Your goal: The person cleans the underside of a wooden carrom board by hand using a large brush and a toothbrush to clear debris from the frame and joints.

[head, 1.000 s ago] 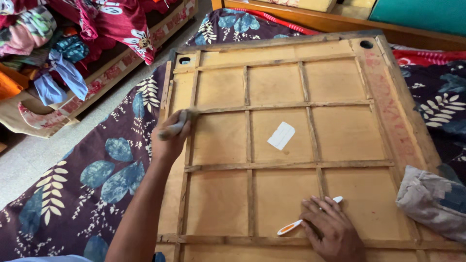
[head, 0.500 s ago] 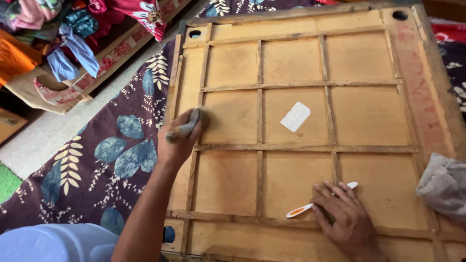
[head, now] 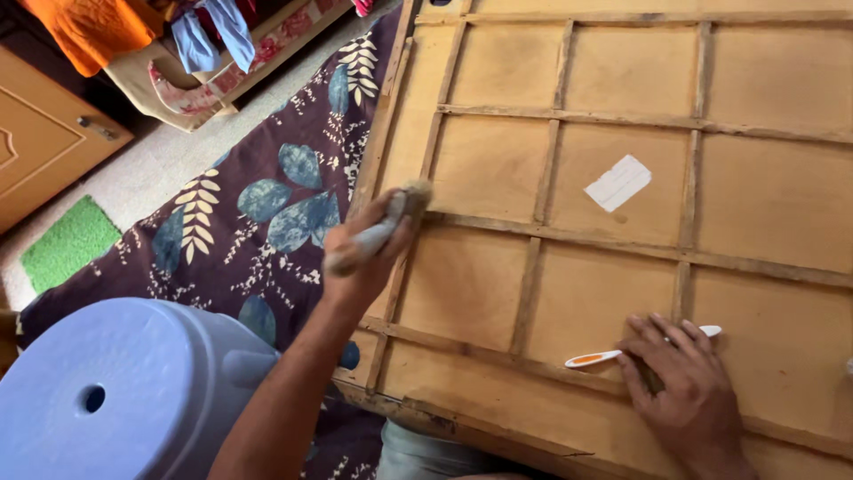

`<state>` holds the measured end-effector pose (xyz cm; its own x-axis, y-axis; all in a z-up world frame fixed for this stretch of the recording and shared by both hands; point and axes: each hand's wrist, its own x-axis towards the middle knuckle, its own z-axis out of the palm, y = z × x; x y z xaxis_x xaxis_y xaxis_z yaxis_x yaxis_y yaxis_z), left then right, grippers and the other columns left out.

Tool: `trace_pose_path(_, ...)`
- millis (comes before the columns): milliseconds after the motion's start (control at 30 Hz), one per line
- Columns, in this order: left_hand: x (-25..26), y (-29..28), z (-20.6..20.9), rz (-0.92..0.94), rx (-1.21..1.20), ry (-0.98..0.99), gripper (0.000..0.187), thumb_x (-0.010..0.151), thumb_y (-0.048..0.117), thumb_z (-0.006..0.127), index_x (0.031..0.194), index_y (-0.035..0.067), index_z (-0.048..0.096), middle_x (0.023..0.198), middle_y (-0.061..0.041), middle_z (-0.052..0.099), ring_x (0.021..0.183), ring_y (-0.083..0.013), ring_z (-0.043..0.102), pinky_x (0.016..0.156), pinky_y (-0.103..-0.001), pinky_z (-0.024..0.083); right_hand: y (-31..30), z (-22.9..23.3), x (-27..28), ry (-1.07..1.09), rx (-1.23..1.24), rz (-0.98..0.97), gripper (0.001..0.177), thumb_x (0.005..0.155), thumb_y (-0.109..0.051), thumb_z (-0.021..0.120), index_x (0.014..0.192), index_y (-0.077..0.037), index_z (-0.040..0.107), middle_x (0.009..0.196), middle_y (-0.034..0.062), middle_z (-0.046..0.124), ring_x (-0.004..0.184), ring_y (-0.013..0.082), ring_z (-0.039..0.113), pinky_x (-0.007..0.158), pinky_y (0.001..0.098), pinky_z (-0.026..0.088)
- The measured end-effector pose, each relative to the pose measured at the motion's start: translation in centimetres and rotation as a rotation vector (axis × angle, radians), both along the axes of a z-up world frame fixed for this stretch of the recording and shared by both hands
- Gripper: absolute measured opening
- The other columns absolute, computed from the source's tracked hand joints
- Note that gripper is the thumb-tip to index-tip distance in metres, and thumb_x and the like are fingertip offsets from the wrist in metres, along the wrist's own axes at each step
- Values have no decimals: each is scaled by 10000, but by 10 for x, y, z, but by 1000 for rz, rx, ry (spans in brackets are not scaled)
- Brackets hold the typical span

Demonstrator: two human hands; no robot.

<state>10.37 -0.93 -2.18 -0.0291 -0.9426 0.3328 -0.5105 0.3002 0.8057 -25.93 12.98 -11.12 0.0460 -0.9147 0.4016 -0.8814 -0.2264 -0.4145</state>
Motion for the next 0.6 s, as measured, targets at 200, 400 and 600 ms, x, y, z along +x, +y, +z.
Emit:
trace_pose_path(200, 0, 40, 22, 156, 278, -330, 406, 885, 312, 701, 1249, 134, 699, 957, -144, 767, 851, -265, 779, 735, -359, 620, 2, 0, -2, 12, -2, -5, 195, 878, -242, 703, 1008, -98, 722, 1264, 70, 719, 1291, 279, 631, 1181, 461, 430)
trace_pose_path(400, 30, 78, 31, 103, 412, -509, 336, 859, 308, 737, 1151, 144, 760, 900, -130, 773, 840, -296, 753, 731, -413, 587, 1, -7, -3, 44, -6, 18, 164, 898, -235, 712, 1008, -115, 725, 1287, 55, 717, 1301, 264, 642, 1201, 450, 438)
trace_pose_path(600, 10, 64, 26, 205, 362, -189, 397, 885, 312, 679, 1253, 163, 696, 918, -87, 782, 799, -188, 795, 693, -328, 632, 2, -10, -4, 39, -24, 15, 163, 902, -235, 712, 1022, -124, 722, 1307, 53, 715, 1309, 261, 637, 1207, 448, 435)
